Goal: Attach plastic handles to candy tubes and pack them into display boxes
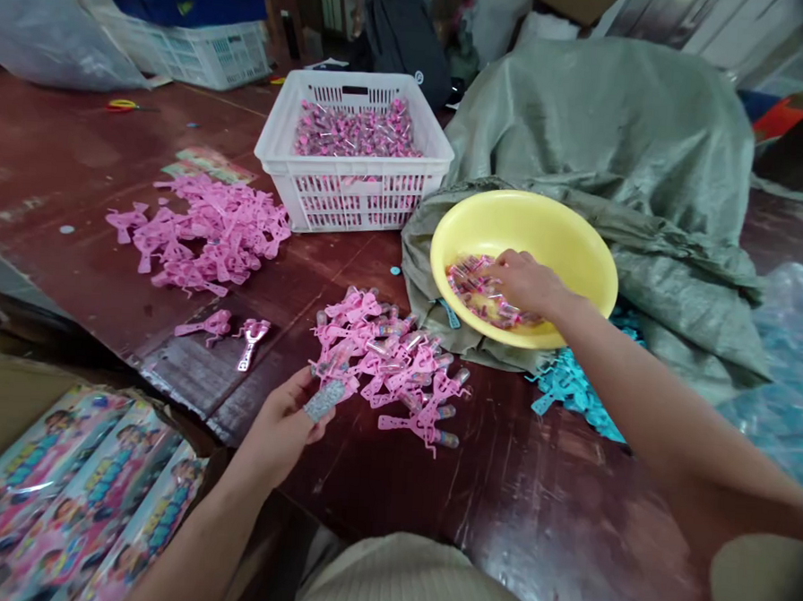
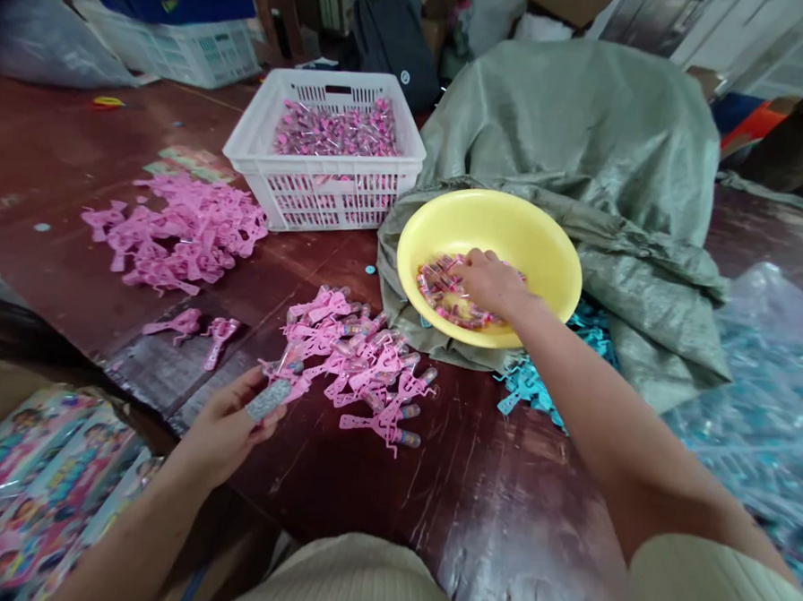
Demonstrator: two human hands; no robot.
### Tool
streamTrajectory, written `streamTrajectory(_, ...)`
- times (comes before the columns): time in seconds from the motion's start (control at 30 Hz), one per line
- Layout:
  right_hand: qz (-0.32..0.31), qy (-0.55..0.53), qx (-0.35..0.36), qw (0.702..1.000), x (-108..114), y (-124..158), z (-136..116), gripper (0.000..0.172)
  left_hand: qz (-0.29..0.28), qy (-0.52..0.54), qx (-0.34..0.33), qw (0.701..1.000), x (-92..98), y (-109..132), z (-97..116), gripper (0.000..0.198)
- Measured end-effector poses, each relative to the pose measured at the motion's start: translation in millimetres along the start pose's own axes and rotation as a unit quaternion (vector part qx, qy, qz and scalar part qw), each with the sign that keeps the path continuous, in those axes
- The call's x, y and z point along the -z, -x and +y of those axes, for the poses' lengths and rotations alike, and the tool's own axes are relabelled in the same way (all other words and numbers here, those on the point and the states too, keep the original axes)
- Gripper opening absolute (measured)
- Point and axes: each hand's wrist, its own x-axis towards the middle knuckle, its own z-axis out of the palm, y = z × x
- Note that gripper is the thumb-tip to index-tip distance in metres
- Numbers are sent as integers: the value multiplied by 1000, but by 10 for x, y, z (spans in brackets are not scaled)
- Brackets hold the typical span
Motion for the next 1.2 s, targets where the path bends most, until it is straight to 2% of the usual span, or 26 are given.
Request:
streamTrajectory(0.07,-19,34,-1,999,88,-89,212,22,-1,33,5,999,-34,10,-20,44)
streamTrajectory(0.17,-14,61,18,998,79,-52,158,16,7,25,-18,999,-108,13,-17,38)
streamTrajectory(0.23,7,54,41,998,-7,98,-77,13,10,20,-26,999,-143,-3,-11,29)
streamTrajectory(0.3,-3,11,67,998,-142,344,-401,23,-5,20,-27,999,-173,-28,-8,28)
streamTrajectory(0.37,-79,-82,102,988,-314,631,-737,29,-30,29,-30,999,-219,-52,-2,27)
streamTrajectory(0.43,-115,-134,146,973,-500,870,-1010,26,-60,45,-34,997,-283,-67,7,27)
streamTrajectory(0.5,-117,-144,180,966,-658,1005,-1171,25,-87,51,-41,994,-348,-73,15,30)
streamTrajectory(0.6,-118,-143,196,963,-779,1048,-1233,27,-109,35,-63,991,-403,-68,5,31)
streamTrajectory(0.7,-132,-156,155,967,-823,1039,-1229,21,-86,-26,-109,990,-404,-34,-49,28)
streamTrajectory(0.77,-183,-192,65,962,-863,1050,-1233,18,-49,-98,-143,984,-389,-2,-96,24)
streamTrajectory(0.83,-247,-245,-47,936,-912,1071,-1236,29,-12,-164,-169,972,-367,18,-131,22)
streamTrajectory(0.9,-275,-272,-102,917,-941,1085,-1228,37,-1,-192,-183,964,-339,11,-143,22)
streamTrajectory(0.97,-253,-244,-81,933,-930,1080,-1212,41,-14,-197,-187,962,-306,-18,-133,23)
streamTrajectory(1.03,-222,-191,-32,956,-891,1063,-1205,52,-24,-207,-189,960,-276,-44,-116,25)
streamTrajectory(1.07,-215,-167,-16,962,-869,1055,-1210,49,-25,-220,-193,956,-263,-50,-107,25)
streamTrajectory(1.13,-223,-130,-16,966,-835,1048,-1236,33,-24,-256,-210,943,-242,-44,-91,24)
streamTrajectory(1.2,-252,-109,-48,960,-817,1046,-1267,48,-22,-299,-238,924,-216,-40,-74,22)
